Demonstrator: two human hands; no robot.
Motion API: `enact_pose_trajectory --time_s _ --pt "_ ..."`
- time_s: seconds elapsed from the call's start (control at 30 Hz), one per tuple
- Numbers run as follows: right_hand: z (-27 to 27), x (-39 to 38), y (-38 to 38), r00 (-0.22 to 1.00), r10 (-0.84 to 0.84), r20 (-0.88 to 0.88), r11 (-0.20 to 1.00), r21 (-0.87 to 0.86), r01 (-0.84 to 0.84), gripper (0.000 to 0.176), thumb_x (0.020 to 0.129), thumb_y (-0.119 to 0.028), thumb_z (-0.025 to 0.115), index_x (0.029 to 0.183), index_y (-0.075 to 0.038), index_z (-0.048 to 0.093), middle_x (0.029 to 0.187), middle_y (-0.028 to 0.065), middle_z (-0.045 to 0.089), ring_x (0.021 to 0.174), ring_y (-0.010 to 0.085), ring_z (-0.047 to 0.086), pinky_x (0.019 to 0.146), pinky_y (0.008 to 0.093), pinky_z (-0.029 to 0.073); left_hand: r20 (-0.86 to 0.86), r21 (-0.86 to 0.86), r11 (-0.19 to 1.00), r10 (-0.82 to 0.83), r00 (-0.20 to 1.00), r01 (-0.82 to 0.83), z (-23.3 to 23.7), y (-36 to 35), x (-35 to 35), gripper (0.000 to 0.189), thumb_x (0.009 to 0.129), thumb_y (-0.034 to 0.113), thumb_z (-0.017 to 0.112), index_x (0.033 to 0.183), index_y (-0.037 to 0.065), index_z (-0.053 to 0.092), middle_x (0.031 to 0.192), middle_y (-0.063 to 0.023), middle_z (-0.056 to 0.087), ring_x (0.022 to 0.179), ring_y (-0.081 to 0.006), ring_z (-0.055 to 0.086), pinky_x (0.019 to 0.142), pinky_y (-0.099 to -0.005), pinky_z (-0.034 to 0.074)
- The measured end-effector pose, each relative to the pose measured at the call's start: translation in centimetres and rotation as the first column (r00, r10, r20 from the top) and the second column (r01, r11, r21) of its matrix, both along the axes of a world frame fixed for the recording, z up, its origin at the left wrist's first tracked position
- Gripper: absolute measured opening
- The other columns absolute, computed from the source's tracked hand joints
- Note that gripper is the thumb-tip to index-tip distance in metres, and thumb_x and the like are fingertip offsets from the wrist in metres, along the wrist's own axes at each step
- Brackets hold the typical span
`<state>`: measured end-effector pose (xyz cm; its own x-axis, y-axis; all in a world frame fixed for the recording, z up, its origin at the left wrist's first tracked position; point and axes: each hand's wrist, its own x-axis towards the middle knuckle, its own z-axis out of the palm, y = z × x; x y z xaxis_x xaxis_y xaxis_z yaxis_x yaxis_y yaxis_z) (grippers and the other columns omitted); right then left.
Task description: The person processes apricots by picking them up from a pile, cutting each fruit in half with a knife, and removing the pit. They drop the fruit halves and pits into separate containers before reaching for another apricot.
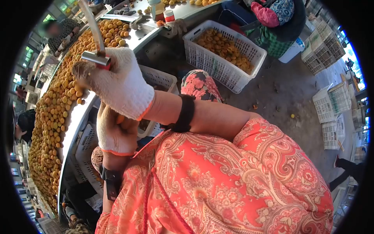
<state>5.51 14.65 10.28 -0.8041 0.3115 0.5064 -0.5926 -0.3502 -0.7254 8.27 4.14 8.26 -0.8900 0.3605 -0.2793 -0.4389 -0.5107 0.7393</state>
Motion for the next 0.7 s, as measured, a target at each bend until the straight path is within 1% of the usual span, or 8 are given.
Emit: enact_pose_trajectory --time_s 0.17,0.43,0.47,0.5,0.53,0.57,0.6,0.7 --pt "0.5 0.6 -0.1 0.991 -0.123 -0.045 0.977 0.172 0.129 0.030 0.089 -0.023 0.072 0.073 -0.001 0.060 0.054 0.0029 0.045 0.059 0.0040 0.039 0.049 0.0277 0.038 0.018 0.005 0.996 0.093 0.995 -0.093 -0.1 0.6 0.7 0.013 0.095 0.021 0.064 0.107 0.019 0.059 0.070 0.0084 0.050 0.054 -0.0037 0.047 0.047 -0.0173 0.041" --pt "-0.7 0.6 -1.7 0.991 0.089 -0.101 0.993 -0.062 -0.096 0.014 0.091 -0.010 0.064 0.081 0.000 0.064 0.073 -0.0038 0.059 0.067 0.0022 0.052 0.054 0.0220 0.042 0.057 0.006 0.993 0.118 0.991 -0.119 -3.0 0.0 0.0 0.015 0.097 0.022 0.062 0.110 0.018 0.057 0.083 0.0034 0.060 0.061 -0.0072 0.057 0.049 -0.0232 0.047" --pt "-2.0 0.3 -0.9 0.938 0.345 -0.024 0.914 -0.220 -0.342 0.010 0.092 -0.003 0.058 0.090 0.001 0.067 0.079 -0.0018 0.062 0.069 0.0031 0.055 0.056 0.0213 0.043 0.082 0.046 0.986 0.159 0.984 -0.163 -3.9 0.3 -0.3 0.017 0.096 0.016 0.063 0.111 0.015 0.054 0.079 0.0020 0.058 0.058 -0.0075 0.056 0.045 -0.0235 0.045" --pt "-1.9 0.6 -0.8 0.996 -0.014 -0.086 0.989 0.144 0.027 0.013 0.092 -0.001 0.056 0.097 0.000 0.068 0.079 -0.0022 0.062 0.070 0.0032 0.054 0.057 0.0211 0.043 -0.031 0.032 0.985 0.169 0.985 -0.168 -5.8 0.3 -0.8 0.016 0.096 0.019 0.063 0.111 0.016 0.056 0.085 0.0008 0.061 0.065 -0.0095 0.059 0.051 -0.0250 0.049" --pt "-2.4 0.5 -0.6 0.987 0.160 0.010 0.986 -0.048 -0.159 0.014 0.096 -0.005 0.057 0.102 -0.001 0.068 0.075 -0.0027 0.059 0.070 0.0036 0.054 0.056 0.0216 0.042 -0.145 0.004 0.983 0.184 0.972 -0.185 -7.0 0.2 -1.1 0.016 0.096 0.021 0.063 0.111 0.016 0.059 0.090 -0.0003 0.064 0.071 -0.0115 0.062 0.057 -0.0264 0.052" --pt "-2.5 -0.5 0.2 0.951 -0.136 -0.278 0.902 0.362 0.235 0.012 0.098 -0.013 0.059 0.099 -0.003 0.067 0.069 -0.0034 0.054 0.061 0.0036 0.050 0.052 0.0226 0.039 -0.212 0.042 0.980 0.201 0.956 -0.197 -4.9 0.8 -0.3 0.018 0.096 0.015 0.062 0.113 0.012 0.056 0.092 -0.0028 0.063 0.074 -0.0131 0.063 0.057 -0.0274 0.053" --pt "-1.6 0.0 1.0 0.916 0.398 0.039 0.899 -0.217 -0.381 0.025 0.100 -0.023 0.060 0.080 -0.007 0.062 0.061 -0.0037 0.048 0.052 0.0043 0.043 0.046 0.0235 0.033 -0.240 0.100 0.986 0.151 0.959 -0.130 -5.1 0.6 -0.5 0.021 0.096 0.013 0.063 0.114 0.010 0.054 0.095 -0.0036 0.063 0.080 -0.0156 0.065 0.062 -0.0275 0.055" --pt "-0.4 -0.2 0.9 0.836 0.540 0.099 0.776 -0.443 -0.448 0.050 0.100 -0.033 0.057 0.058 -0.017 0.035 0.048 -0.0032 0.030 0.039 0.0106 0.026 0.040 0.0278 0.022 -0.185 0.055 0.989 0.145 0.972 -0.137 -3.9 1.4 0.0 0.025 0.096 0.008 0.062 0.118 0.006 0.049 0.105 -0.0081 0.062 0.092 -0.0189 0.065 0.076 -0.0323 0.057"
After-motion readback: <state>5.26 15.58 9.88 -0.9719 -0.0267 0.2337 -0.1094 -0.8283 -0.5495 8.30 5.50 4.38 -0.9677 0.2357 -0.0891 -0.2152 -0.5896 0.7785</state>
